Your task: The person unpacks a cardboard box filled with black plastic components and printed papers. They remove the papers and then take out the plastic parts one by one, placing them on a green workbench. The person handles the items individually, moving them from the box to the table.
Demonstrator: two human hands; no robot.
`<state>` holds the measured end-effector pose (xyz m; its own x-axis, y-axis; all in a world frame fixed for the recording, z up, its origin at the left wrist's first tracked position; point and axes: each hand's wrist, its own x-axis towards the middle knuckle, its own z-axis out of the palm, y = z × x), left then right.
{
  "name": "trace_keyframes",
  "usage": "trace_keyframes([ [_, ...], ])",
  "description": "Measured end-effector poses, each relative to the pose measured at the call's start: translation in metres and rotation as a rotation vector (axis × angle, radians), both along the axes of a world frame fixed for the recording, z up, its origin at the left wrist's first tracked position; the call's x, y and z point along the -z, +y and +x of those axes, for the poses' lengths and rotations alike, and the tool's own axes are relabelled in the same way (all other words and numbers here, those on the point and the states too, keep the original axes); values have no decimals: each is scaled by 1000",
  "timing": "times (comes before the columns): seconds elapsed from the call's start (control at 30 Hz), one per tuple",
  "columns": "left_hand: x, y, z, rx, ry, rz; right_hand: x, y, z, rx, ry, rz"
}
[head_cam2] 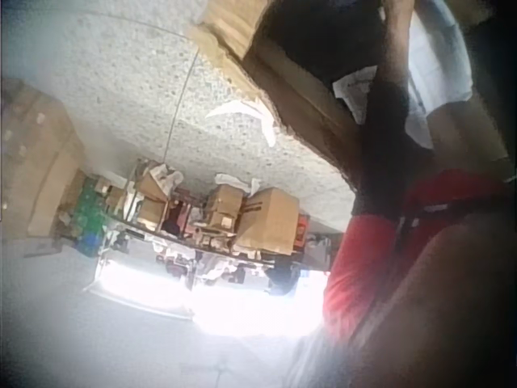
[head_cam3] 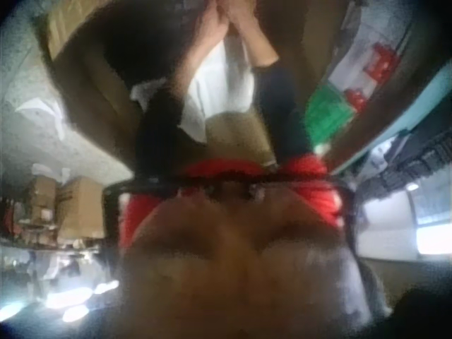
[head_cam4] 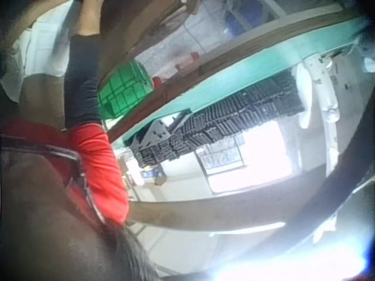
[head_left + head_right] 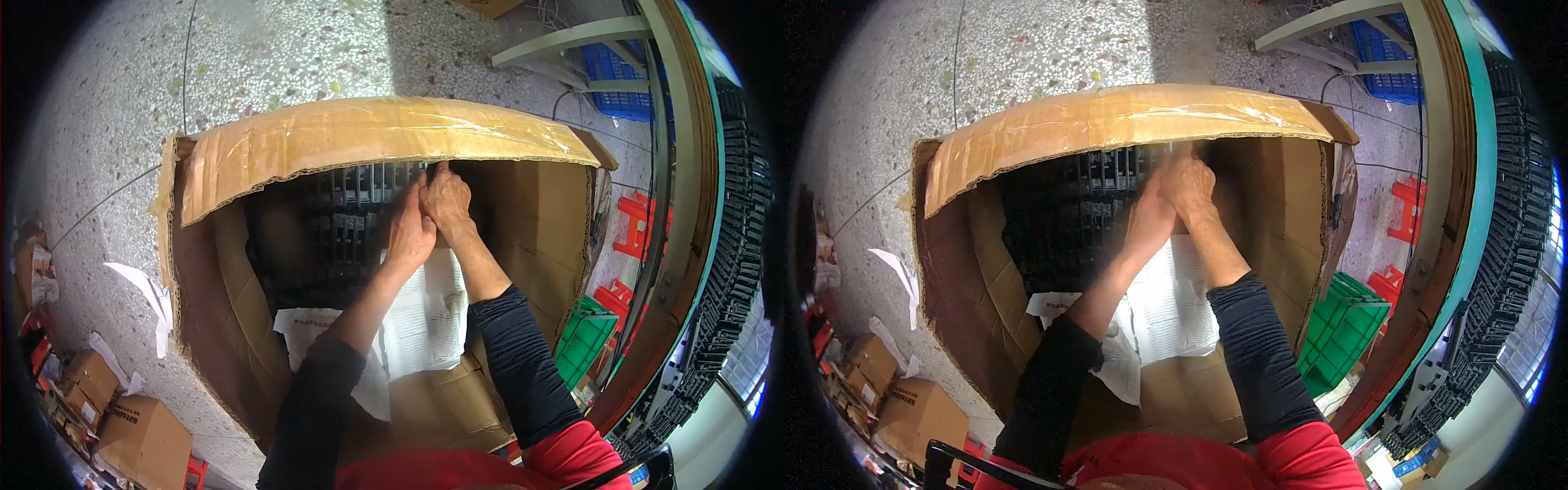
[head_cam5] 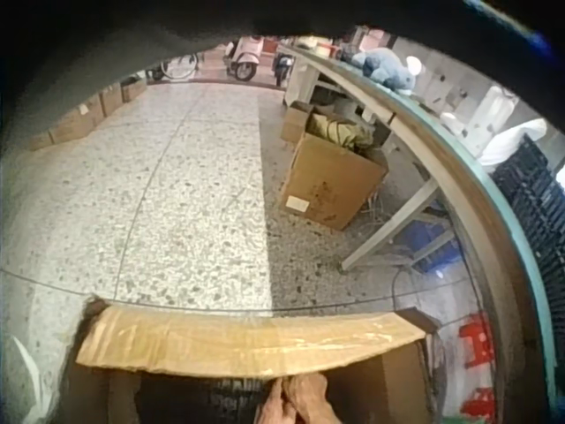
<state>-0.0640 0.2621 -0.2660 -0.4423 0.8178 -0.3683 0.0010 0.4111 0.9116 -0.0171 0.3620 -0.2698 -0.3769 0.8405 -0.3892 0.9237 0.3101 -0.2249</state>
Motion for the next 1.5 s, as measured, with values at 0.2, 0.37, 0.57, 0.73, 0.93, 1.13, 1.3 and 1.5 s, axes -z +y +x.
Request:
trace_keyframes([
  [0.2, 11, -6, -3, -135, 317, 116, -3, -1, -6, 31, -34, -25],
  [0.37, 3, -1, -5, -60, 58, -29, -17, -1, -12, 54, -43, -81],
  [0.57, 9, 0, -6, -66, -173, -75, -11, 9, -3, 123, -44, -163],
  [0.73, 11, 1, 1, -229, -264, 58, -24, 6, -11, 77, -62, -187],
  [0.93, 21, -1, 1, -217, -309, 98, -17, 7, -1, 119, 21, -189],
  [1.13, 25, -10, -1, -182, -212, 34, -9, 4, 10, 184, 187, -204],
  [1.3, 20, -10, -3, -144, -114, -29, 2, 3, 19, 167, 176, -155],
  [1.5, 10, -20, 1, -182, -45, -52, 0, 3, 14, 156, 173, -157],
])
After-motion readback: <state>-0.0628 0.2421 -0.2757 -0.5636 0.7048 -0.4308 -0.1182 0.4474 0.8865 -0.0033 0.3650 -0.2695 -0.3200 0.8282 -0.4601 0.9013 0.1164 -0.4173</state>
